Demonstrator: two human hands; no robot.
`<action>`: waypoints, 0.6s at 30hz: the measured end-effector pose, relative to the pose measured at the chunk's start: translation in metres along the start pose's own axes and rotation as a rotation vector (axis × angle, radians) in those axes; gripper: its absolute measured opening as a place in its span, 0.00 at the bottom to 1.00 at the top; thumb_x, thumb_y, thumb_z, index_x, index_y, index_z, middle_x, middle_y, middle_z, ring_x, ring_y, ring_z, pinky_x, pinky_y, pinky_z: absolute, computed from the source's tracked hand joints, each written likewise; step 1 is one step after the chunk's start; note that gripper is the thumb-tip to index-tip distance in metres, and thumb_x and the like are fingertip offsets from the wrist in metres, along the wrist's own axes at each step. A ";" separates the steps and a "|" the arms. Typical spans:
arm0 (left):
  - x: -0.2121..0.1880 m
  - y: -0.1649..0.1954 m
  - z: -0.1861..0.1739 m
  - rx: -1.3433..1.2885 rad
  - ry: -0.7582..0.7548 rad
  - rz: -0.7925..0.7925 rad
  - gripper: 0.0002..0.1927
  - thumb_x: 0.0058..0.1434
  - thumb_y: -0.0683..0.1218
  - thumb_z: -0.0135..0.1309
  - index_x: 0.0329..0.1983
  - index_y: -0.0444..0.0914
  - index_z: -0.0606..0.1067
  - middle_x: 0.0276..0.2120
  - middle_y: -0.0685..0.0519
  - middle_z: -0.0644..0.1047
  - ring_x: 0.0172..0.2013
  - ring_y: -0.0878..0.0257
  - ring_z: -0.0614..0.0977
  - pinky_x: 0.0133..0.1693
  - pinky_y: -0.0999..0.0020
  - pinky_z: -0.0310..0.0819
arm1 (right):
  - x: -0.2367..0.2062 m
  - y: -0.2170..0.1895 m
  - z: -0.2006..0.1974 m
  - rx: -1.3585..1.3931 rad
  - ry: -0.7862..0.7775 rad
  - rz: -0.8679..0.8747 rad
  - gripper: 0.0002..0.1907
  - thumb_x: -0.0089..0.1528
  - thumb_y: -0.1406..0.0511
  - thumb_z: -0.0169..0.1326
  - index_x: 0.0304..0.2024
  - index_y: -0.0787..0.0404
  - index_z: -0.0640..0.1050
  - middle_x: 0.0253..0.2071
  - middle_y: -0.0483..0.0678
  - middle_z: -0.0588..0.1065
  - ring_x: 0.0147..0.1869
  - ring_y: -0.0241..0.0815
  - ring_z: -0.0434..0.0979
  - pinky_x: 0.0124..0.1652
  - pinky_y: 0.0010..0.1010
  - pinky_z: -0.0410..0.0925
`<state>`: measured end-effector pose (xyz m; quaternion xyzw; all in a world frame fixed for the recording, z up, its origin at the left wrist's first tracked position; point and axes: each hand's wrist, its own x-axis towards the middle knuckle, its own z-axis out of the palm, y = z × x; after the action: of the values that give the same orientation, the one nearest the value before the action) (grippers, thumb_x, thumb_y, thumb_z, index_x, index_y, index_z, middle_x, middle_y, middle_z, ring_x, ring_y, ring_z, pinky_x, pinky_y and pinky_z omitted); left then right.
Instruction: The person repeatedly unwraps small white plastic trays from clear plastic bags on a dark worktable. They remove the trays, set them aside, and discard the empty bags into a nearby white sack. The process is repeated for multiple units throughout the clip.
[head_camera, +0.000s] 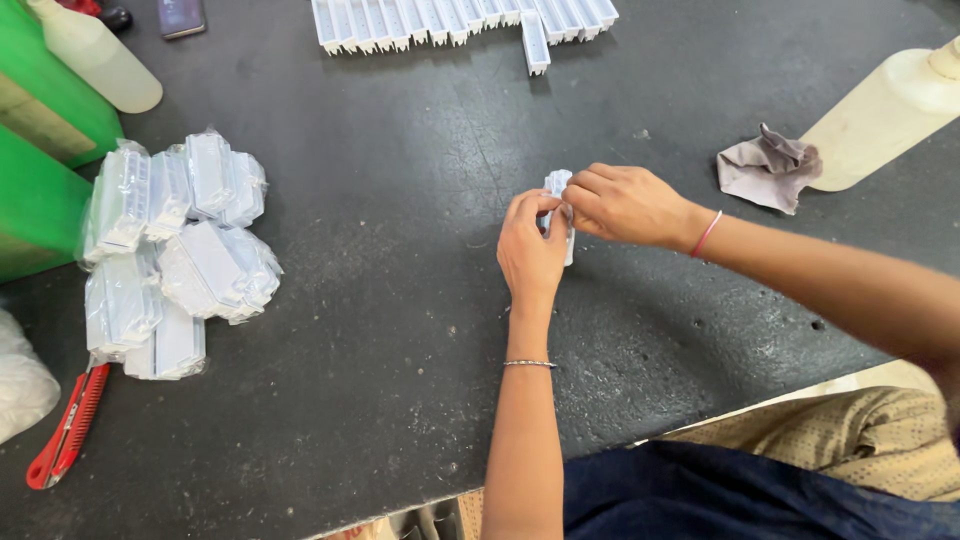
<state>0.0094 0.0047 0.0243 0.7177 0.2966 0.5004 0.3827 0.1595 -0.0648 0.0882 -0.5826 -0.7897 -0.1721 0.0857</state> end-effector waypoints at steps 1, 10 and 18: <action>0.000 0.002 -0.001 -0.001 -0.006 -0.012 0.06 0.60 0.44 0.60 0.37 0.39 0.78 0.46 0.53 0.81 0.43 0.53 0.84 0.42 0.61 0.77 | -0.001 -0.002 0.002 0.027 0.037 0.030 0.11 0.61 0.61 0.59 0.38 0.61 0.75 0.35 0.49 0.74 0.41 0.49 0.77 0.41 0.39 0.72; 0.002 0.006 -0.006 -0.018 -0.023 -0.059 0.05 0.61 0.45 0.61 0.37 0.39 0.78 0.48 0.54 0.80 0.42 0.53 0.83 0.42 0.60 0.76 | -0.004 -0.026 0.004 0.404 0.204 0.434 0.09 0.60 0.66 0.59 0.40 0.63 0.76 0.37 0.50 0.76 0.42 0.48 0.79 0.41 0.39 0.72; 0.000 -0.008 0.005 -0.063 -0.013 -0.022 0.05 0.62 0.41 0.59 0.40 0.37 0.77 0.47 0.51 0.79 0.42 0.54 0.82 0.43 0.61 0.76 | -0.003 -0.026 -0.019 0.092 0.090 0.110 0.10 0.60 0.66 0.57 0.44 0.60 0.79 0.41 0.49 0.77 0.44 0.50 0.78 0.43 0.40 0.72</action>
<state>0.0140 0.0080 0.0163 0.7053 0.2859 0.5007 0.4124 0.1346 -0.0809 0.1003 -0.6122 -0.7589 -0.1565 0.1572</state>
